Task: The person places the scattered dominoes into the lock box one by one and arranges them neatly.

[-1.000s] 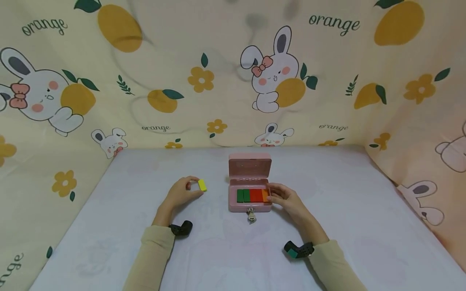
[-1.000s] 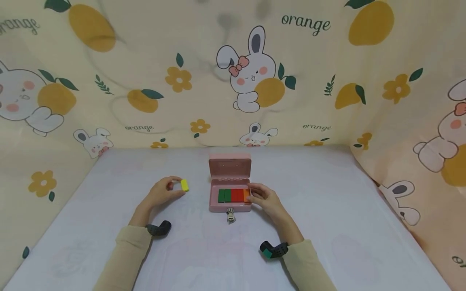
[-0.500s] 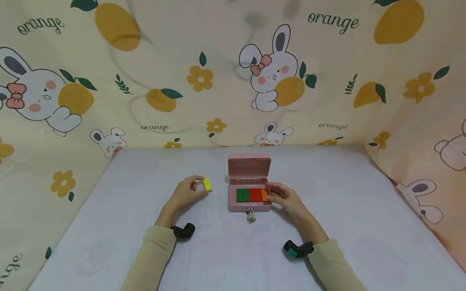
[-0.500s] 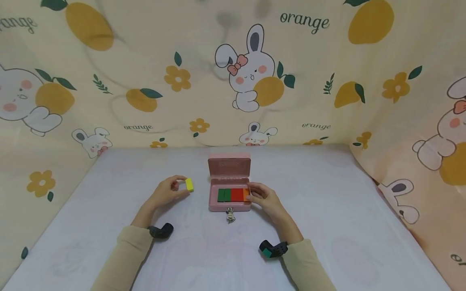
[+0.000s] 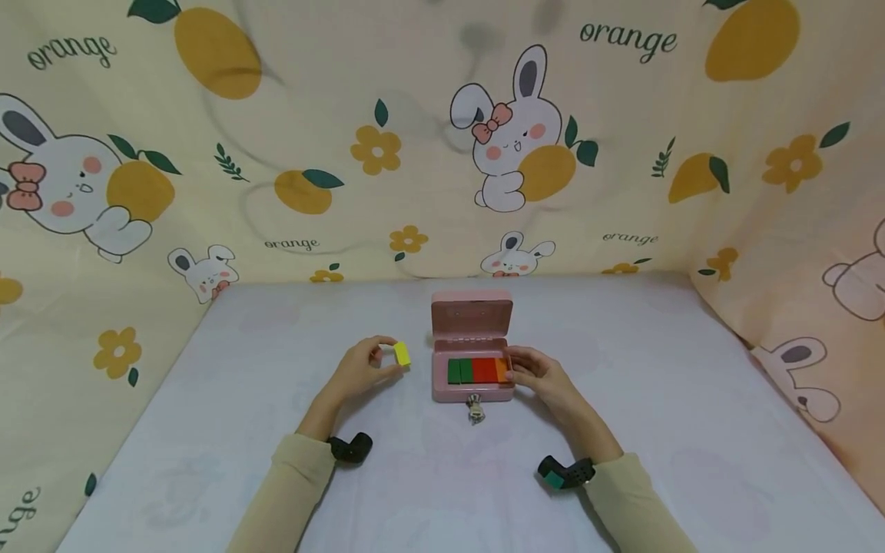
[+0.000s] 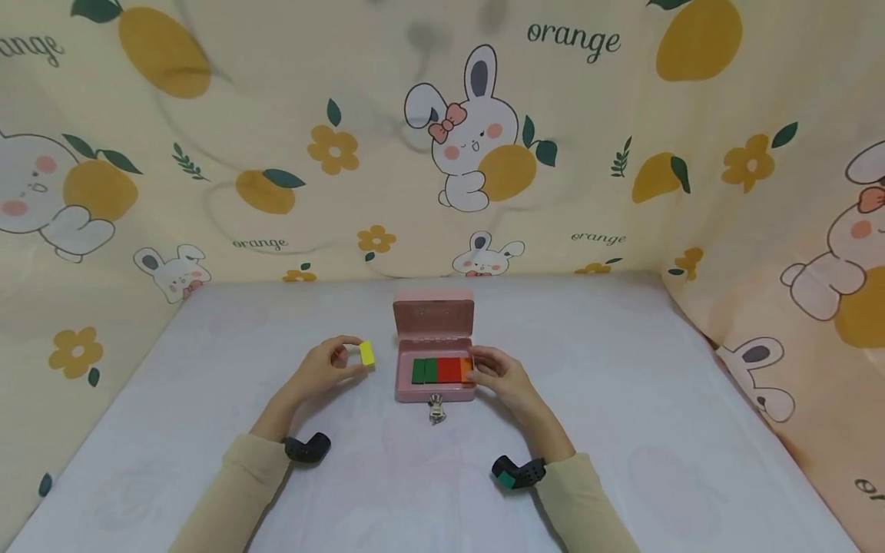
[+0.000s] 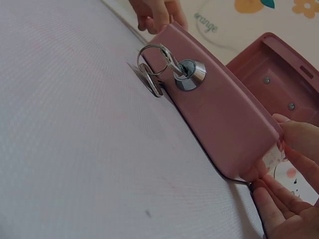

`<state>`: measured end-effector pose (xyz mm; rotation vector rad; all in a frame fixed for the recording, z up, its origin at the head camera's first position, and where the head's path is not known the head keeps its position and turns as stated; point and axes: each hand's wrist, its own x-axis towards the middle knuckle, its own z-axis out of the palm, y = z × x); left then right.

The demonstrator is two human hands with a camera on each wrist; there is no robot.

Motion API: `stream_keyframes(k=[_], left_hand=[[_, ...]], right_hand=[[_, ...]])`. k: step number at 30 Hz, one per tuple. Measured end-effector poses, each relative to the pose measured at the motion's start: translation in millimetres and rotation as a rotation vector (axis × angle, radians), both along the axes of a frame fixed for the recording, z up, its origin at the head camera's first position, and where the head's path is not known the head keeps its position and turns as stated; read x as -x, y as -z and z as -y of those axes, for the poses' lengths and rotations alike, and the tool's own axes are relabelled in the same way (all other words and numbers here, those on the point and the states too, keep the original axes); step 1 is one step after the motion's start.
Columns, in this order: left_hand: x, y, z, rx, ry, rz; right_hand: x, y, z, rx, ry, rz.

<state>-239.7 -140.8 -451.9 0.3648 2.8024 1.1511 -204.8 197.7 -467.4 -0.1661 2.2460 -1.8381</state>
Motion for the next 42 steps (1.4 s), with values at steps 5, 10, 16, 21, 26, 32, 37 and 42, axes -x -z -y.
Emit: stream_keyframes(k=[5, 10, 16, 21, 26, 32, 37, 42], left_hand=[[-4.2, -2.6, -2.7, -0.049, 0.026, -0.018], [-8.6, -4.3, -4.3, -0.083, 0.05, -0.051], [-14.9, -7.2, -7.1, -0.122, 0.066, -0.074], [-18.9, -8.6, -9.3, -0.139, 0.068, -0.089], [-20.2, -9.8, -13.3, -0.17, 0.063, -0.074], [-23.0, -10.2, -18.0, -0.209, 0.093, -0.073], [-26.0, -10.7, -21.5, -0.221, 0.127, -0.09], [-28.3, -11.8, -25.1, -0.218, 0.149, -0.069]], right_hand=[[1.4, 0.9, -0.7, -0.004, 0.001, -0.007], [1.8, 0.8, -0.3, 0.001, 0.007, 0.004], [0.7, 0.4, 0.1, 0.007, 0.004, 0.0], [0.0, -0.3, -0.4, 0.016, -0.009, -0.013], [0.4, -0.3, -0.6, 0.028, -0.012, -0.018], [-0.2, -0.9, -0.5, 0.022, -0.013, -0.017], [0.0, -0.9, -0.5, 0.019, -0.014, -0.014], [0.4, -0.1, -1.1, 0.025, -0.012, -0.017]])
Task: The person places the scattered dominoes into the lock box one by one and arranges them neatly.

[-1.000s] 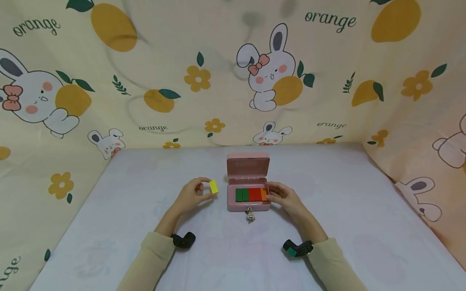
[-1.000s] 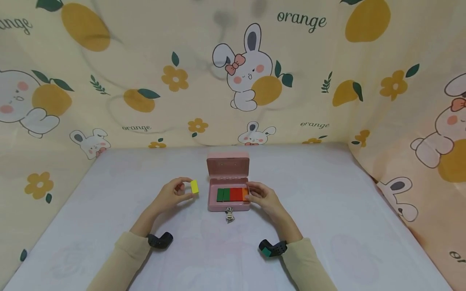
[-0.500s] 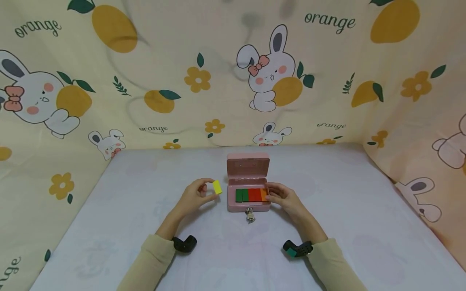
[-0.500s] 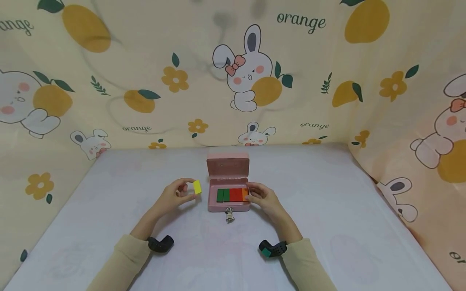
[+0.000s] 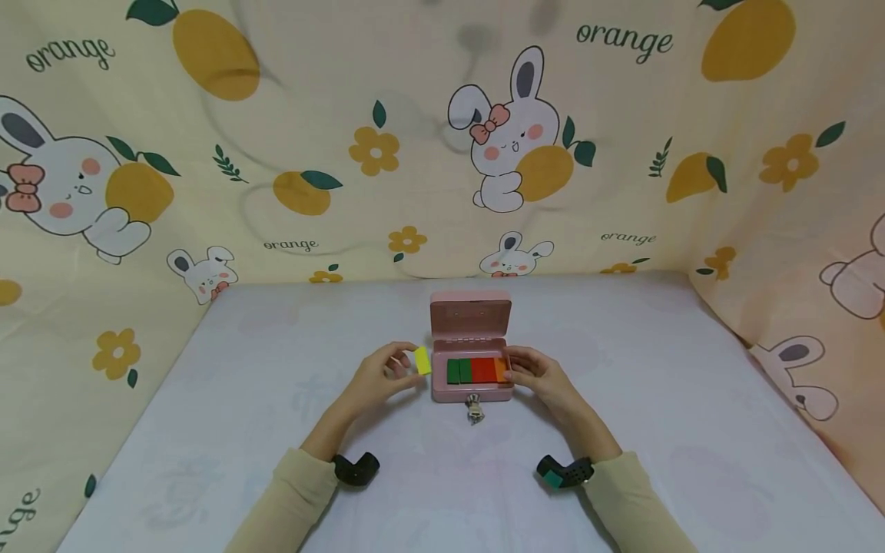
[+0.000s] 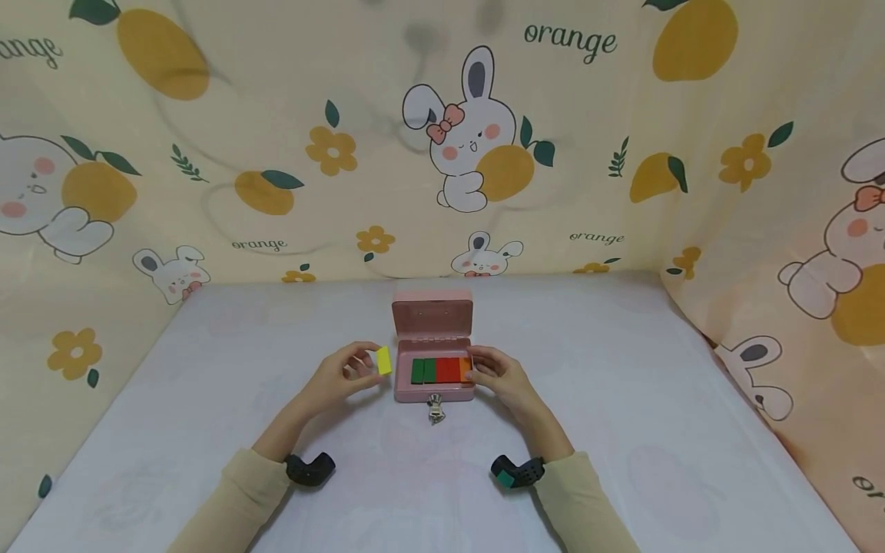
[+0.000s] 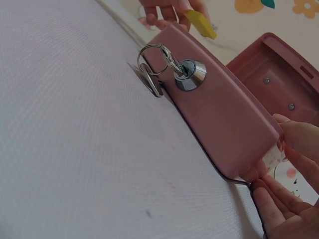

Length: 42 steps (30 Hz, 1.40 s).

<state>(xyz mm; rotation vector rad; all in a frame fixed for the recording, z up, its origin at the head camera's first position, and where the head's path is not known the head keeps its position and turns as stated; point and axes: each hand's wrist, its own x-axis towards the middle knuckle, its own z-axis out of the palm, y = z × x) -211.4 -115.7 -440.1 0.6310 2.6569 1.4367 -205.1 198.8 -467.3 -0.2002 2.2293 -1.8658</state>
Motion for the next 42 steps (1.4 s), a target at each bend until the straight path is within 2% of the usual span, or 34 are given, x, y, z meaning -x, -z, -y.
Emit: stream_keyframes(k=[16, 27, 37, 42], left_hand=[[-1.1, 3.9, -15.7, 0.037, 0.085, -0.004], [0.6, 4.9, -22.5, 0.053, 0.114, 0.037], [4.7, 3.3, -28.7, 0.073, 0.1, 0.074], [8.7, 3.4, -29.8, 0.108, 0.096, 0.063]], right_hand=[[2.1, 3.5, -0.5, 0.014, 0.001, -0.006], [1.3, 2.8, -0.9, 0.012, -0.01, -0.026], [1.2, 2.7, -1.9, 0.02, -0.02, -0.02], [1.1, 2.5, -2.3, 0.015, -0.02, -0.014]])
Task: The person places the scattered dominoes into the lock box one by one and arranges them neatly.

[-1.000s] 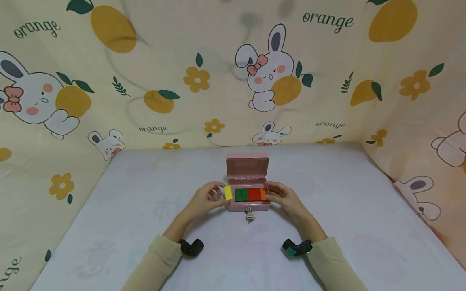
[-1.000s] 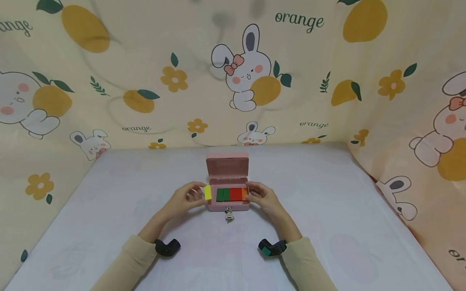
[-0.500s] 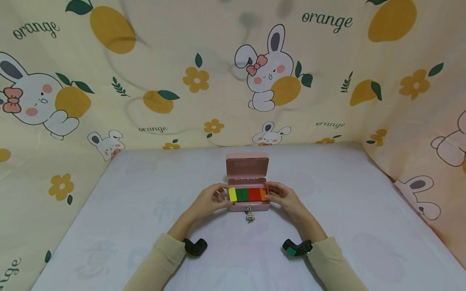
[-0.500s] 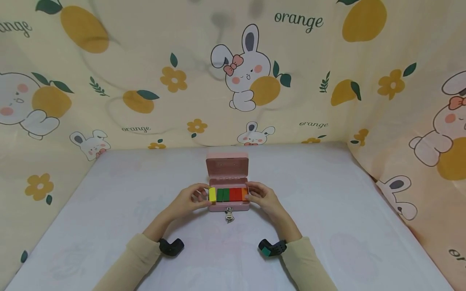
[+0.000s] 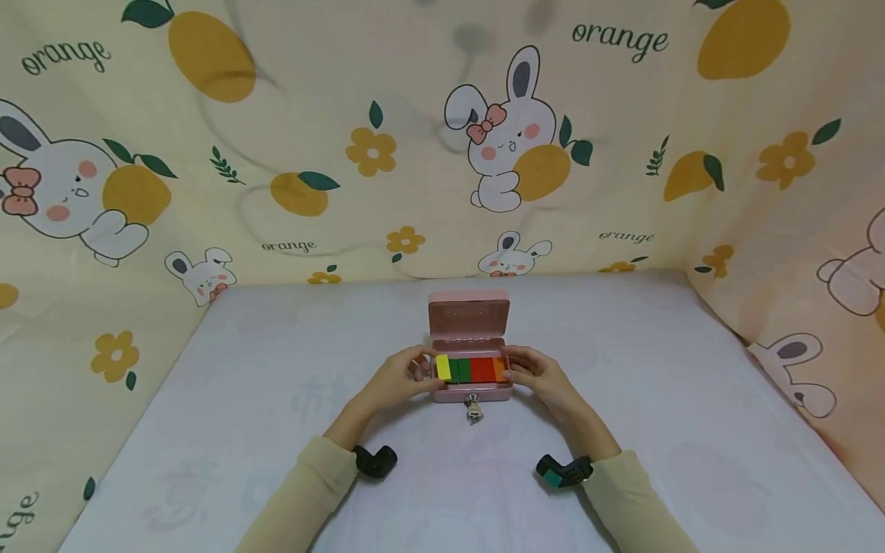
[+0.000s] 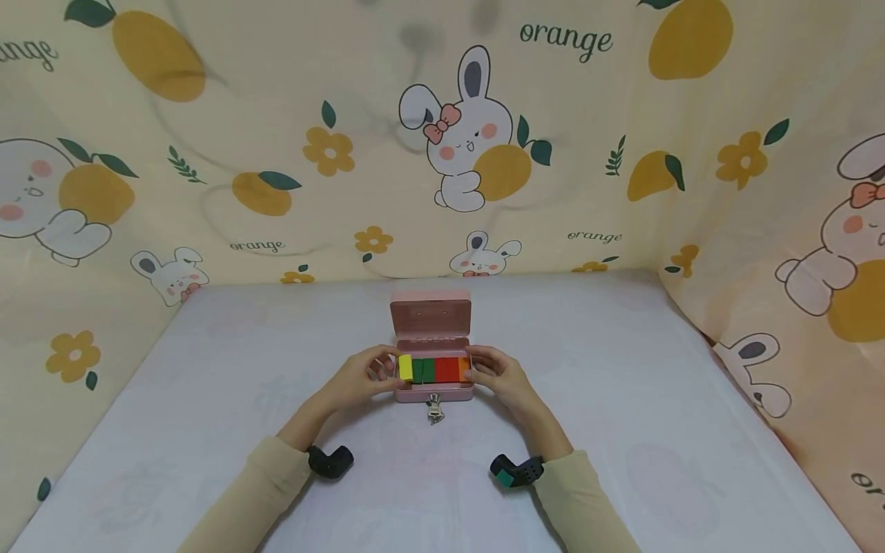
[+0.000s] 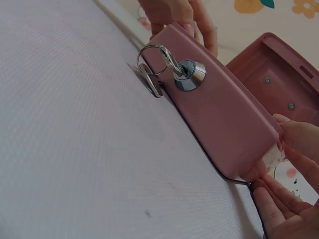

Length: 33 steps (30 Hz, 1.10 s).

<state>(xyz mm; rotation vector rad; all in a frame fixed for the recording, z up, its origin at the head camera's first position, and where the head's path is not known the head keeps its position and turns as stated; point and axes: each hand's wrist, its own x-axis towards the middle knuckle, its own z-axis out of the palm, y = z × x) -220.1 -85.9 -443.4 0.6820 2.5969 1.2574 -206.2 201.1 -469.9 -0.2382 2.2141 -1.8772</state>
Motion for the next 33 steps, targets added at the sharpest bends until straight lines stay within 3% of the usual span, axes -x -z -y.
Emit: stream_keyframes(k=[4, 13, 17, 23, 33], left_hand=[[2.9, -3.0, -1.4, 0.082, -0.014, -0.019], [7.3, -13.2, -8.9, 0.401, -0.061, -0.049], [9.4, -15.0, -14.1, 0.502, -0.073, -0.046], [9.3, -21.3, -20.2, 0.585, -0.089, -0.017], [12.0, -24.4, -29.1, 0.629, -0.082, 0.031]], right_hand=[[-0.4, -1.0, 0.1, -0.002, -0.003, -0.001], [-0.5, -1.2, 0.3, -0.006, 0.014, 0.019], [-0.3, -1.4, 0.8, -0.014, 0.02, 0.024], [0.0, -1.5, 1.2, 0.003, 0.014, 0.001], [0.3, -2.4, 3.4, 0.014, 0.031, 0.0]])
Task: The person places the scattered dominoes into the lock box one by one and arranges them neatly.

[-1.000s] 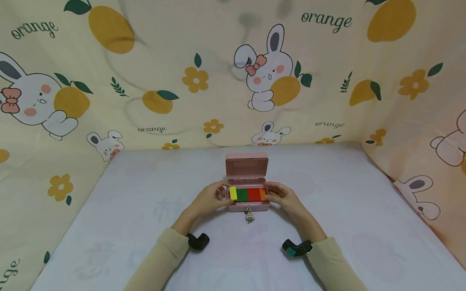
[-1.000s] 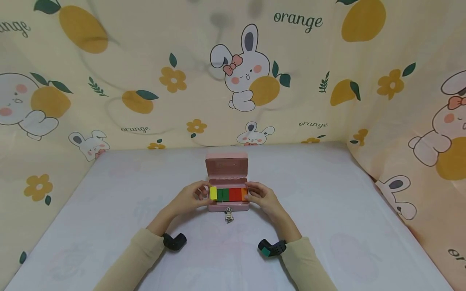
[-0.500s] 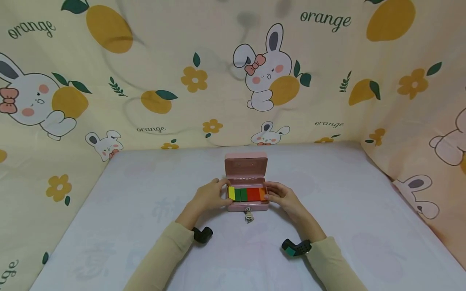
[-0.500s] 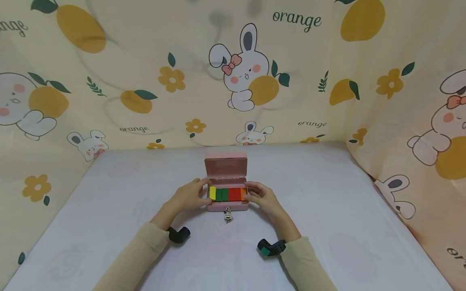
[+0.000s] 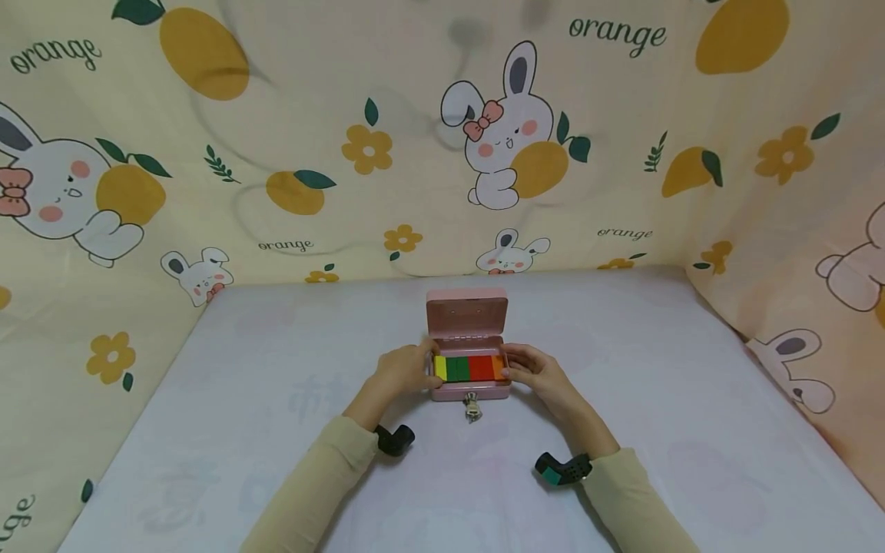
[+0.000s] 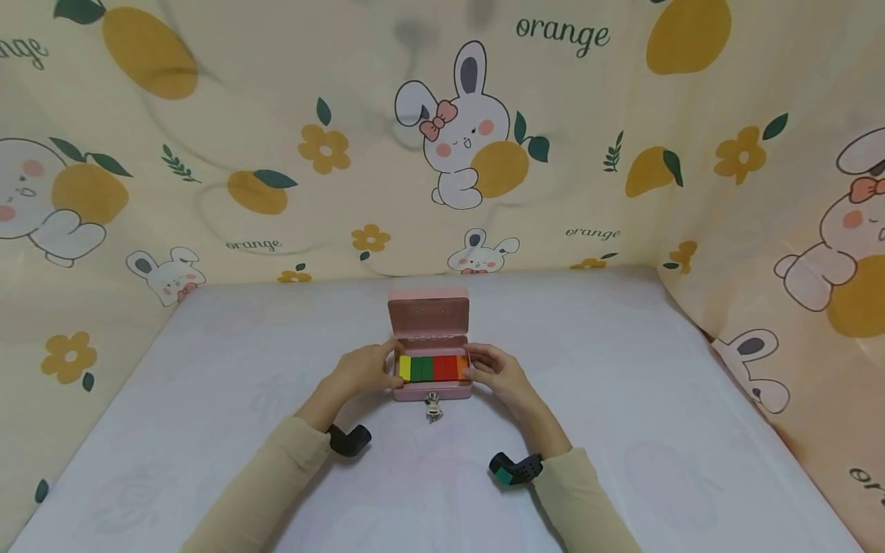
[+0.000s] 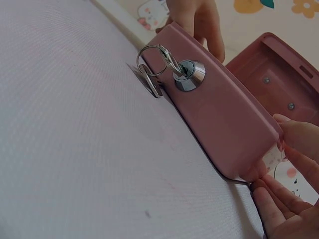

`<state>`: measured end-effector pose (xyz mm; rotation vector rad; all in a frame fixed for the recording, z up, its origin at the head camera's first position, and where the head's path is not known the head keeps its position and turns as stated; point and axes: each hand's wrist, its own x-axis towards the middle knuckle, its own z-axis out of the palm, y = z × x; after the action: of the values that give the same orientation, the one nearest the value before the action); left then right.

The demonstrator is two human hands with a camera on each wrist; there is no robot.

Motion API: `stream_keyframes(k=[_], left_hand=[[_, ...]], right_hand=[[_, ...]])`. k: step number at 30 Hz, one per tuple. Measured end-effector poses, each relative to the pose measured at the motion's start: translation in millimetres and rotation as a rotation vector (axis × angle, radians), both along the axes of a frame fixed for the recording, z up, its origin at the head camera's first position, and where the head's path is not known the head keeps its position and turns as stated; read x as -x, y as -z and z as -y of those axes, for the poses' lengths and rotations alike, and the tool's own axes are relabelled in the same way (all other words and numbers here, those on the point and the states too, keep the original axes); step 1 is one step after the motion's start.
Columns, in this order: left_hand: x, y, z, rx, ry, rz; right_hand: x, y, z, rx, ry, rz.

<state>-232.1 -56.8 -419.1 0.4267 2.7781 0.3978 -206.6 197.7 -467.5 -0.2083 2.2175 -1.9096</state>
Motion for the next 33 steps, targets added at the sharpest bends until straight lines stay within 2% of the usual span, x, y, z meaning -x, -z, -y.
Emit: stream_keyframes(k=[6, 11, 22, 33], left_hand=[[0.0, 1.6, -0.5, -0.012, -0.008, 0.029], [-1.6, 2.4, 1.0, -0.062, -0.008, 0.054], [-4.2, 9.4, 6.7, -0.156, -0.014, 0.064], [-2.6, 28.7, 15.2, -0.408, 0.035, -0.001]], right_hand=[[0.0, 0.4, 0.0, -0.008, -0.002, 0.006], [-0.7, 0.6, 0.0, 0.003, 0.0, 0.006], [-1.1, 0.8, 0.3, 0.005, -0.007, -0.001], [0.7, 3.1, -1.9, -0.003, -0.024, -0.02]])
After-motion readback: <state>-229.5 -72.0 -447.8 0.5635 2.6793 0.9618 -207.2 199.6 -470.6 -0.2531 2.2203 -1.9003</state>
